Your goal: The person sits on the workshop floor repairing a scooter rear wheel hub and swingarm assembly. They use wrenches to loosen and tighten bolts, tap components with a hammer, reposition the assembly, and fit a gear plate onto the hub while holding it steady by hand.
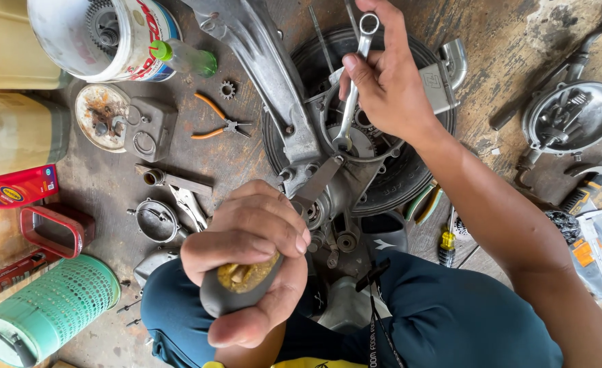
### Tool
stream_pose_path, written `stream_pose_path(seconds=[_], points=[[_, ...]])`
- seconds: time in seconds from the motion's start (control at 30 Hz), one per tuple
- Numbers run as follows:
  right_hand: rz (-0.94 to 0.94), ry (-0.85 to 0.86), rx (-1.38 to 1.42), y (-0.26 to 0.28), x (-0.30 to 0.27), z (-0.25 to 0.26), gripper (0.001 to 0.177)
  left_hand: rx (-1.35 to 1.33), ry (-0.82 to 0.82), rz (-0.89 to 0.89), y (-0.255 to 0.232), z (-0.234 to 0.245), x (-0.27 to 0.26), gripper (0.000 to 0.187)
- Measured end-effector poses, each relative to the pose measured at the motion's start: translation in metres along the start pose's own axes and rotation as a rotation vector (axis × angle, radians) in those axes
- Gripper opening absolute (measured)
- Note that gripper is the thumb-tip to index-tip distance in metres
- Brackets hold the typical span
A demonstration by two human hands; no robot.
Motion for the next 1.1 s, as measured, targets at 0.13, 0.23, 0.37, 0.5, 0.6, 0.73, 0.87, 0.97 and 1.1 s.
stream_pose_path(seconds=[0.13, 0.23, 0.37, 0.5, 0.6, 0.73, 0.87, 0.97, 1.1], points=[[0.008, -0.003, -0.041, 0.004, -0.001, 0.002, 0.061, 0.039, 0.002, -0.003, -0.002, 0.000, -0.001, 0.046], [0.020, -0.001, -0.047, 0.004, -0.003, 0.003, 0.063, -0.016, -0.012, -0.084, -0.002, 0.000, -0.001, 0.047], [0.021, -0.001, -0.042, 0.007, -0.006, 0.004, 0.064, 0.021, 0.021, -0.022, -0.003, 0.000, -0.003, 0.047], [0.187, -0.026, -0.112, 0.008, -0.014, 0.015, 0.073, -0.011, -0.008, -0.055, 0.001, 0.001, -0.005, 0.047], [0.192, -0.068, -0.216, 0.036, -0.032, 0.019, 0.076, -0.015, 0.019, -0.016, -0.002, 0.001, -0.004, 0.046], [0.086, -0.058, -0.202, 0.055, -0.056, 0.006, 0.033, 0.019, -0.002, -0.009, 0.000, 0.003, -0.006, 0.049], [-0.095, -0.001, -0.385, 0.059, -0.088, -0.012, 0.010, -0.010, -0.015, -0.021, 0.000, 0.004, -0.006, 0.049], [-0.214, -0.009, -0.388, 0.053, -0.106, -0.021, 0.009, -0.019, -0.020, -0.024, 0.000, 0.006, -0.006, 0.049], [-0.285, -0.060, -0.385, 0.041, -0.117, -0.023, 0.015, -0.001, -0.008, -0.042, 0.000, 0.008, -0.005, 0.051]])
Point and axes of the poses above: each hand's wrist, its own x-axis towards the middle knuckle, its own z-axis out of the back of the hand, y = z × x, the point moved 3 cm from there along x, towards the middle knuckle, and after that the axes turned 2 degrees about -x, right-handed, at the moved point
